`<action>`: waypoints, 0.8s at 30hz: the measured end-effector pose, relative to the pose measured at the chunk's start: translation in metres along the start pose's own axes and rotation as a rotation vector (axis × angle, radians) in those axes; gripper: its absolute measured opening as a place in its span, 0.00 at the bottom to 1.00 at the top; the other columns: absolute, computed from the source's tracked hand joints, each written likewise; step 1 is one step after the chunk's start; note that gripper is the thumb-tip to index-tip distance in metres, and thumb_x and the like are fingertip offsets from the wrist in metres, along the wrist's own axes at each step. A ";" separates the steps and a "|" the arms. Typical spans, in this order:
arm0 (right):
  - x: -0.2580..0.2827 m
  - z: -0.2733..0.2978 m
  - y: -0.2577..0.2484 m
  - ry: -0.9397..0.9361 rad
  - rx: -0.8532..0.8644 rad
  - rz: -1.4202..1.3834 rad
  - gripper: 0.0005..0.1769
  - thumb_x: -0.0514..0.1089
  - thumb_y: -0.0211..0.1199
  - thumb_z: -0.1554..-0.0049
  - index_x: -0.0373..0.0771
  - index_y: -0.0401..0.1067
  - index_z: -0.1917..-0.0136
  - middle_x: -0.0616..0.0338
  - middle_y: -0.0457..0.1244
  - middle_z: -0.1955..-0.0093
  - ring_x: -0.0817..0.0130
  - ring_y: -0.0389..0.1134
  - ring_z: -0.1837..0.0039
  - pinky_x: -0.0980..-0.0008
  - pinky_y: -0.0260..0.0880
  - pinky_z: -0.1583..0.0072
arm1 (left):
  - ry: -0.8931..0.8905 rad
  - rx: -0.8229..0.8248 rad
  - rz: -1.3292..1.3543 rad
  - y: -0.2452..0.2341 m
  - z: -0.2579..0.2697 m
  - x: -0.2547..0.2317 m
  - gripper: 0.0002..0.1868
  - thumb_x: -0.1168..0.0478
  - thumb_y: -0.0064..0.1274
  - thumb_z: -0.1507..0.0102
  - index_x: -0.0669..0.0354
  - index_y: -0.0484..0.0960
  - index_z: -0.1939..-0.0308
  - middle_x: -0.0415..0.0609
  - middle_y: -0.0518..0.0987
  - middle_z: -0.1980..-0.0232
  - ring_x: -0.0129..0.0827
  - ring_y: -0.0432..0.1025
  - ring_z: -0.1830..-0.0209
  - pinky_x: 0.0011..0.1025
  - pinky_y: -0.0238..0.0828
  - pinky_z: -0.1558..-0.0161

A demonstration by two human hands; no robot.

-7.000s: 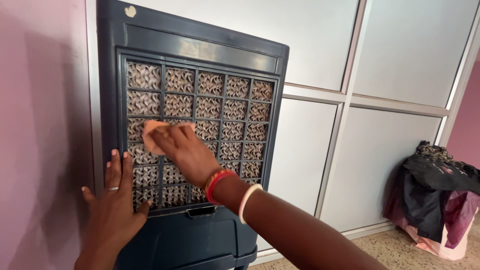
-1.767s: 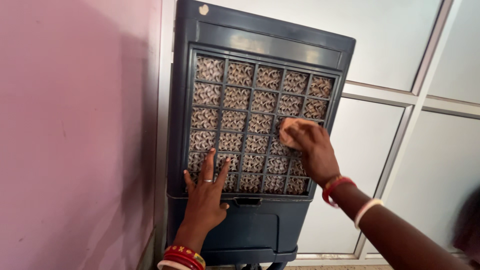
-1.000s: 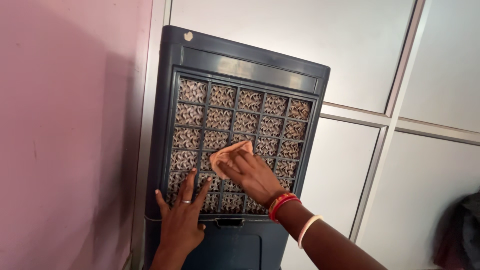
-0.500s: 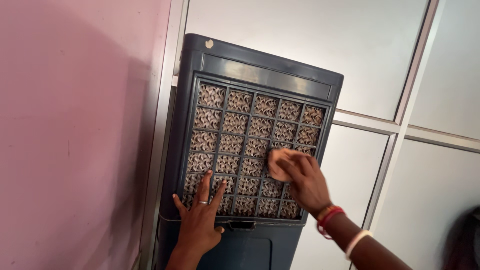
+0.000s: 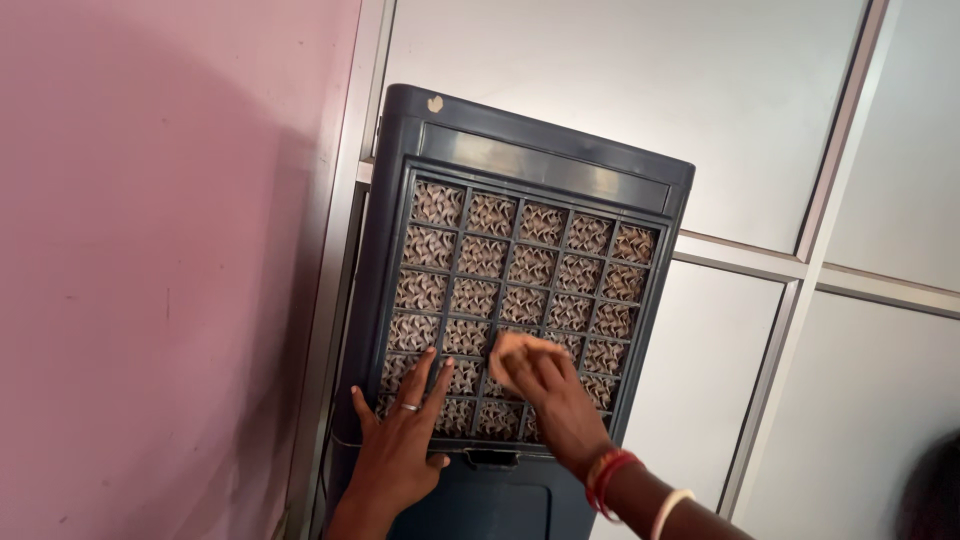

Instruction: The person wipes the front grille, side panels, and top of a standing air cooler using a cloth. The person moves the cloth across the cooler's surfaces in a repetitive wiping motion, covering the lower, middle, and upper sections of the unit.

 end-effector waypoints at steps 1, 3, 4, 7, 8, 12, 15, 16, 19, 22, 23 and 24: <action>-0.002 0.006 0.004 -0.072 0.045 0.038 0.46 0.22 0.61 0.56 0.47 0.65 0.26 0.49 0.62 0.32 0.48 0.61 0.32 0.59 0.72 0.37 | 0.006 -0.008 0.017 -0.002 0.000 0.001 0.63 0.59 0.68 0.43 0.26 0.36 0.19 0.29 0.31 0.16 0.30 0.38 0.16 0.78 0.16 0.29; -0.011 0.007 0.007 -0.180 0.124 0.000 0.39 0.25 0.63 0.49 0.46 0.65 0.27 0.51 0.63 0.34 0.51 0.62 0.32 0.60 0.74 0.38 | 0.019 -0.022 0.054 -0.005 -0.001 0.002 0.60 0.60 0.66 0.41 0.27 0.37 0.18 0.29 0.35 0.16 0.31 0.43 0.18 0.78 0.17 0.29; -0.013 0.006 0.004 -0.232 0.162 -0.017 0.36 0.26 0.64 0.46 0.46 0.65 0.27 0.52 0.64 0.35 0.52 0.63 0.32 0.60 0.74 0.39 | 0.014 -0.035 0.064 -0.006 -0.001 0.002 0.57 0.60 0.63 0.39 0.29 0.39 0.18 0.32 0.39 0.16 0.32 0.53 0.24 0.77 0.17 0.27; -0.024 -0.037 -0.014 -0.236 -0.057 -0.108 0.38 0.26 0.63 0.48 0.45 0.66 0.26 0.51 0.64 0.37 0.56 0.64 0.35 0.61 0.74 0.37 | 0.023 -0.130 0.084 -0.006 -0.006 0.005 0.49 0.60 0.59 0.37 0.34 0.48 0.18 0.38 0.47 0.16 0.35 0.67 0.34 0.74 0.22 0.25; -0.026 -0.055 -0.023 -0.186 -0.151 -0.104 0.36 0.29 0.66 0.49 0.47 0.68 0.28 0.48 0.64 0.36 0.54 0.64 0.37 0.60 0.73 0.38 | 0.039 -0.191 0.081 -0.006 -0.008 0.007 0.48 0.61 0.59 0.38 0.35 0.51 0.19 0.39 0.48 0.17 0.36 0.62 0.29 0.73 0.24 0.26; -0.039 -0.127 -0.052 0.066 -0.376 0.003 0.37 0.26 0.64 0.48 0.53 0.70 0.30 0.47 0.62 0.32 0.54 0.64 0.34 0.60 0.72 0.34 | 0.078 -0.358 0.039 0.000 -0.010 0.013 0.43 0.61 0.61 0.40 0.42 0.59 0.23 0.48 0.51 0.20 0.45 0.54 0.25 0.69 0.35 0.29; -0.045 -0.147 -0.056 0.191 -0.332 -0.016 0.38 0.24 0.62 0.48 0.52 0.70 0.29 0.49 0.62 0.31 0.56 0.65 0.34 0.61 0.72 0.33 | 0.059 -0.384 0.036 -0.001 -0.010 0.017 0.45 0.62 0.62 0.43 0.42 0.60 0.23 0.48 0.51 0.20 0.46 0.53 0.25 0.68 0.36 0.28; -0.043 -0.145 -0.052 0.194 -0.305 -0.035 0.37 0.24 0.61 0.48 0.52 0.70 0.30 0.50 0.63 0.32 0.57 0.65 0.34 0.62 0.72 0.32 | 0.028 -0.363 0.016 -0.003 -0.009 0.017 0.46 0.62 0.63 0.43 0.42 0.58 0.22 0.47 0.51 0.20 0.45 0.53 0.24 0.68 0.35 0.27; -0.034 -0.120 -0.035 0.176 -0.235 -0.061 0.34 0.26 0.62 0.47 0.50 0.71 0.31 0.48 0.63 0.34 0.56 0.65 0.35 0.62 0.71 0.33 | -0.032 -0.324 -0.018 -0.006 -0.007 0.017 0.49 0.61 0.64 0.43 0.42 0.54 0.21 0.46 0.50 0.20 0.43 0.51 0.24 0.68 0.31 0.26; -0.019 -0.077 -0.016 0.078 -0.110 -0.111 0.33 0.24 0.61 0.45 0.50 0.71 0.31 0.49 0.64 0.35 0.57 0.66 0.35 0.65 0.72 0.33 | -0.023 -0.325 -0.016 -0.009 -0.005 0.015 0.52 0.60 0.65 0.44 0.42 0.52 0.20 0.44 0.50 0.20 0.42 0.47 0.22 0.69 0.29 0.27; -0.015 -0.066 -0.012 0.032 -0.058 -0.135 0.34 0.24 0.60 0.45 0.51 0.71 0.30 0.51 0.65 0.35 0.58 0.66 0.35 0.67 0.73 0.33 | -0.016 -0.325 -0.017 -0.009 -0.004 0.013 0.52 0.60 0.65 0.44 0.43 0.52 0.20 0.43 0.51 0.20 0.41 0.47 0.22 0.70 0.28 0.27; -0.011 -0.056 -0.009 -0.072 -0.055 -0.094 0.33 0.25 0.62 0.46 0.51 0.71 0.31 0.51 0.64 0.35 0.57 0.66 0.36 0.63 0.73 0.34 | -0.009 -0.322 -0.019 -0.009 -0.003 0.013 0.52 0.60 0.65 0.44 0.43 0.51 0.20 0.42 0.52 0.20 0.40 0.46 0.21 0.71 0.28 0.27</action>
Point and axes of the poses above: each hand's wrist, its own z-axis away from the middle knuckle, its own y-axis out of the palm, x = y × z, the point moved 1 cm from there along -z, towards the middle knuckle
